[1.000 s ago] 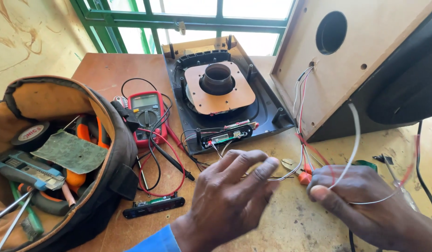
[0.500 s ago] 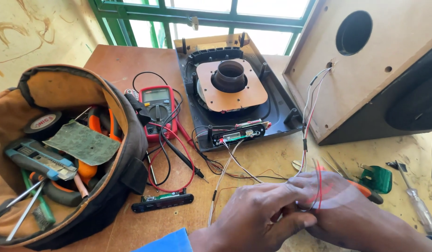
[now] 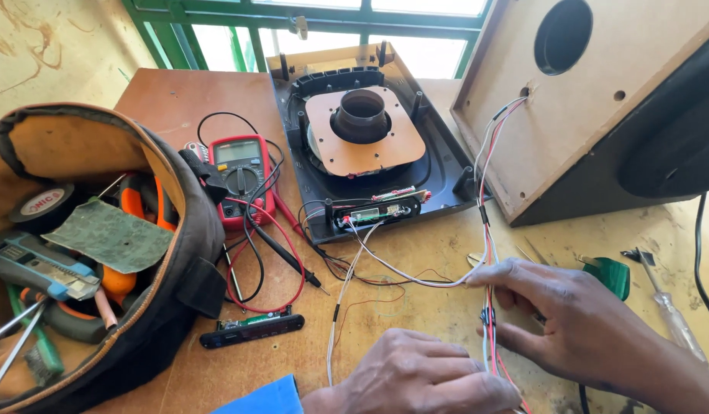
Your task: Preparing and connecting wires to a circuit board inside a speaker housing, including stripping insulation with pliers.
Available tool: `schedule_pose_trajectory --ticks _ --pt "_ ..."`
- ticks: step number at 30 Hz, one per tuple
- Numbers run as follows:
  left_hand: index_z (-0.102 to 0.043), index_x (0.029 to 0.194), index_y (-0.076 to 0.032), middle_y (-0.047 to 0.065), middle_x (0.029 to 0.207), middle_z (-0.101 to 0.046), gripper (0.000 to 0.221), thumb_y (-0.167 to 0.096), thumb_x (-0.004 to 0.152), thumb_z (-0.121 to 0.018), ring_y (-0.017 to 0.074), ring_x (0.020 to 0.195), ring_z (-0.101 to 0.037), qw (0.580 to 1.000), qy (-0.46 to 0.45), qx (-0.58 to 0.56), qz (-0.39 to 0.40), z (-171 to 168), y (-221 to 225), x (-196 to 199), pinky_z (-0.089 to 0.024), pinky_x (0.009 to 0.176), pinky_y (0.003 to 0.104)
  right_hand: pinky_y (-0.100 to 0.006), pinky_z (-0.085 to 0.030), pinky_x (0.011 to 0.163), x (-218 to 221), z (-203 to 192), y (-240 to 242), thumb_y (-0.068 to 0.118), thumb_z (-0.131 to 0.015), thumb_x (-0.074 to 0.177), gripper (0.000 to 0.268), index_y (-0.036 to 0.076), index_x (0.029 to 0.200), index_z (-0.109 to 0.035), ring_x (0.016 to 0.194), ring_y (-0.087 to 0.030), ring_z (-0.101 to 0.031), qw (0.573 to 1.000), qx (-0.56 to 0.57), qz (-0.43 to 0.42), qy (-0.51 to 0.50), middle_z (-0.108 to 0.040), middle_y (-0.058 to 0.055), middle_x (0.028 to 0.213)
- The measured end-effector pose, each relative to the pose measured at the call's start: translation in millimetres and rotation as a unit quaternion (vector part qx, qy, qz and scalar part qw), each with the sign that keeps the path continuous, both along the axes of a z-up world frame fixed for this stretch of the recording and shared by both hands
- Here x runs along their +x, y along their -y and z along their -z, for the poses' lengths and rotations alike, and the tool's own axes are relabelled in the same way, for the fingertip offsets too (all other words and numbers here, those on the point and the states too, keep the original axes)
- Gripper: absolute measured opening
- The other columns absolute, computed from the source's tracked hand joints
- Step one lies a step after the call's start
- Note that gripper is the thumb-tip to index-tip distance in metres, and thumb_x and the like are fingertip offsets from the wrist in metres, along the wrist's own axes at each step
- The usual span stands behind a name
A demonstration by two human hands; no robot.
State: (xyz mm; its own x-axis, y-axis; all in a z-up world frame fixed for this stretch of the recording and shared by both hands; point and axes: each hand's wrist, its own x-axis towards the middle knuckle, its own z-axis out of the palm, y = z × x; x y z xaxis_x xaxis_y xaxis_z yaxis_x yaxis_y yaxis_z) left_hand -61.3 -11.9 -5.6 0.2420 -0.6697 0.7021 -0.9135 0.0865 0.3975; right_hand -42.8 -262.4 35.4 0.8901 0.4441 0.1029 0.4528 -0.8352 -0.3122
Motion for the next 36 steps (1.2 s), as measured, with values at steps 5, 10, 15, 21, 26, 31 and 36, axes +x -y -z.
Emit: schedule_pose_trajectory --ticks 5,10,15,21,26,31,36 --pt "-0.066 0.127 -0.004 0.007 0.075 -0.045 0.027 -0.012 0.118 -0.042 0.0247 0.066 -0.053 1.0 0.03 -0.009 -0.001 2.4 -4.5 -0.7 -0.04 0.06 0.038 -0.032 -0.053 0.068 15.8 -2.8 -3.3 0.045 -0.075 0.081 0.044 0.037 0.124 -0.068 0.068 -0.014 -0.068 0.992 -0.021 0.121 -0.035 -0.069 0.006 0.082" --pt "-0.059 0.116 -0.005 0.008 0.087 -0.052 0.018 -0.01 0.119 -0.043 0.0249 0.067 -0.05 0.999 0.04 0.023 0.016 29.6 2.9 3.7 -0.042 0.065 0.035 -0.026 -0.058 0.062 23.4 1.2 -7.3 0.037 -0.075 0.085 0.021 0.026 0.103 -0.076 0.068 -0.01 -0.064 0.987 0.082 0.131 -0.052 -0.071 0.008 0.091" --pt "-0.059 0.106 -0.005 0.009 0.082 -0.05 0.025 -0.018 0.119 -0.041 0.0278 0.062 -0.047 0.997 -0.034 0.042 0.046 41.2 5.8 7.3 -0.043 0.066 0.037 -0.026 -0.049 0.058 29.5 10.9 -3.8 0.031 -0.068 0.091 0.019 0.023 0.106 -0.076 0.06 -0.012 -0.059 0.989 0.104 0.104 -0.027 -0.072 0.006 0.094" --pt "-0.063 0.123 0.001 0.011 0.088 -0.055 0.023 -0.006 0.117 -0.042 0.0273 0.072 -0.057 0.998 0.025 0.034 0.042 3.8 1.2 13.9 -0.043 0.064 0.038 -0.026 -0.051 0.052 31.5 17.2 2.0 0.028 -0.074 0.087 0.025 0.021 0.111 -0.072 0.052 -0.013 -0.055 0.992 0.096 0.083 0.023 -0.067 0.004 0.094" --pt "-0.065 0.108 -0.002 0.008 0.072 -0.056 0.014 -0.016 0.106 -0.067 0.0248 0.056 -0.049 0.994 -0.061 -0.092 -0.017 -18.7 4.2 13.6 -0.042 0.056 0.034 -0.031 -0.051 0.063 29.4 17.6 5.0 0.042 -0.076 0.084 0.036 0.023 0.115 -0.074 0.064 -0.017 -0.062 0.994 0.068 0.072 0.039 -0.065 0.002 0.09" --pt "-0.066 0.099 -0.007 0.006 0.071 -0.064 0.017 -0.021 0.096 -0.076 0.0203 0.053 -0.057 0.985 -0.1 -0.129 -0.057 -28.2 7.3 11.2 -0.045 0.054 0.031 -0.032 -0.05 0.068 20.7 19.9 5.7 0.041 -0.08 0.08 0.04 0.026 0.116 -0.074 0.07 -0.018 -0.063 0.993 0.065 0.063 0.069 -0.062 0.001 0.082" --pt "-0.072 0.086 -0.008 0.007 0.076 -0.077 0.016 -0.021 0.086 -0.08 0.0083 0.061 -0.064 0.933 -0.279 -0.194 -0.119 -46.3 5.1 12.4 -0.053 0.058 0.024 -0.023 -0.064 0.06 2.6 4.1 -13.7 0.038 -0.087 0.072 0.044 0.02 0.112 -0.077 0.074 -0.014 -0.061 0.978 0.134 -0.023 0.156 -0.057 -0.005 0.094"
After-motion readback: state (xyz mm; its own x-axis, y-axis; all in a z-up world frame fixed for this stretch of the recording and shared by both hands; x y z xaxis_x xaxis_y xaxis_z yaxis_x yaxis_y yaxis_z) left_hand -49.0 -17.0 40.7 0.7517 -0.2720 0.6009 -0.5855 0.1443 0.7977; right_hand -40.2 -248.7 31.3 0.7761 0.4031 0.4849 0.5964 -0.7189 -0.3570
